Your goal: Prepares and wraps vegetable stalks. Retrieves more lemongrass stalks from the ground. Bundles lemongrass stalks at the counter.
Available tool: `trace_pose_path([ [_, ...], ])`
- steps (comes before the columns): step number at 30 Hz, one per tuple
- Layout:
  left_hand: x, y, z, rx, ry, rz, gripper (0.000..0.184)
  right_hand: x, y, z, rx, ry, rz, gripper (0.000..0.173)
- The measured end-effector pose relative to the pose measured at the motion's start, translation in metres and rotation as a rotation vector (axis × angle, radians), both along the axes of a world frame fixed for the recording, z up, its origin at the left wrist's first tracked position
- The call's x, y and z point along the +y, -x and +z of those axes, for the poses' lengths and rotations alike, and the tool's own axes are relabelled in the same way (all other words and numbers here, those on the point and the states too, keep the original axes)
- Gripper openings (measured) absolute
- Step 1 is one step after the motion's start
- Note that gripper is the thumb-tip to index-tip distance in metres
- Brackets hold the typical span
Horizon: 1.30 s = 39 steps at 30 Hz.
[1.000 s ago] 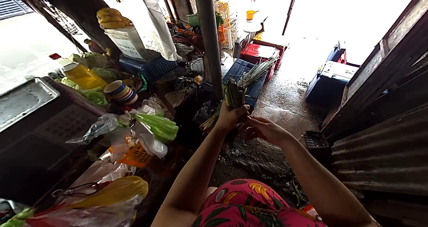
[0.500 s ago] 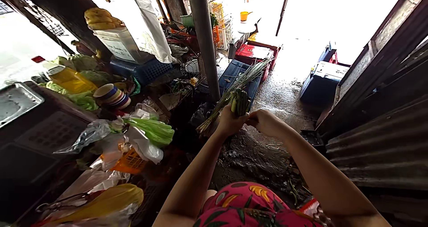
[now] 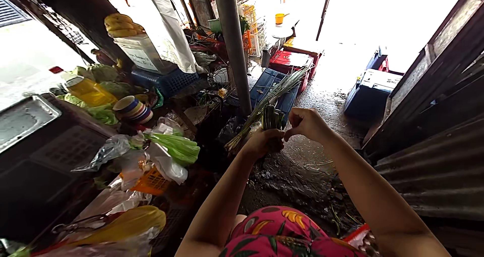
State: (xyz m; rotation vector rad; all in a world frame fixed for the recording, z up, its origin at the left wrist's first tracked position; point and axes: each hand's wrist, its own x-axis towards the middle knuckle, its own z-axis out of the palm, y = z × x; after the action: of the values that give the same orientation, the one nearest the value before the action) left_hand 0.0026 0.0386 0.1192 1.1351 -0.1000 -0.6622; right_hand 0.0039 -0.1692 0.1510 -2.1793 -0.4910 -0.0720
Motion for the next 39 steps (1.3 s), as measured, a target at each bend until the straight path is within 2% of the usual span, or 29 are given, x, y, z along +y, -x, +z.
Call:
trace_pose_path([
  [2, 0.002, 0.0, 0.0, 0.018, 0.017, 0.025, 0.011, -0.009, -0.001, 0.004, 0.089, -0.018, 0.048, 0.029],
  [4, 0.005, -0.001, 0.0, 0.001, 0.025, 0.027, 0.014, -0.019, 0.0, 0.003, 0.053, -0.005, 0.069, 0.014],
  [9, 0.003, -0.003, -0.001, -0.116, -0.034, -0.042, 0.017, -0.015, 0.01, 0.001, -0.118, -0.02, -0.044, 0.012],
  [12, -0.003, -0.003, -0.003, -0.129, -0.069, -0.029, 0.019, -0.007, 0.014, -0.002, -0.232, -0.088, -0.118, 0.014],
  [15, -0.007, 0.0, 0.0, -0.1, -0.078, 0.046, 0.017, -0.004, 0.017, -0.003, -0.233, -0.158, -0.231, 0.022],
  [22, -0.006, 0.002, -0.004, -0.181, -0.091, 0.063, 0.021, -0.003, 0.018, -0.017, -0.035, -0.28, -0.228, 0.03],
  [27, -0.008, 0.004, -0.006, -0.256, -0.139, 0.008, 0.017, 0.004, 0.014, -0.004, 0.127, -0.417, -0.228, 0.032],
  [31, -0.008, 0.005, -0.009, -0.261, -0.15, 0.013, 0.015, 0.005, 0.013, 0.0, -0.021, -0.371, -0.242, 0.013],
  [35, -0.003, 0.005, -0.007, -0.314, -0.19, -0.058, 0.016, 0.008, 0.015, -0.002, -0.085, -0.265, -0.275, 0.012],
  [39, 0.0, 0.012, -0.008, -0.383, -0.225, -0.157, 0.02, -0.002, 0.012, 0.004, -0.332, -0.16, -0.434, 0.015],
])
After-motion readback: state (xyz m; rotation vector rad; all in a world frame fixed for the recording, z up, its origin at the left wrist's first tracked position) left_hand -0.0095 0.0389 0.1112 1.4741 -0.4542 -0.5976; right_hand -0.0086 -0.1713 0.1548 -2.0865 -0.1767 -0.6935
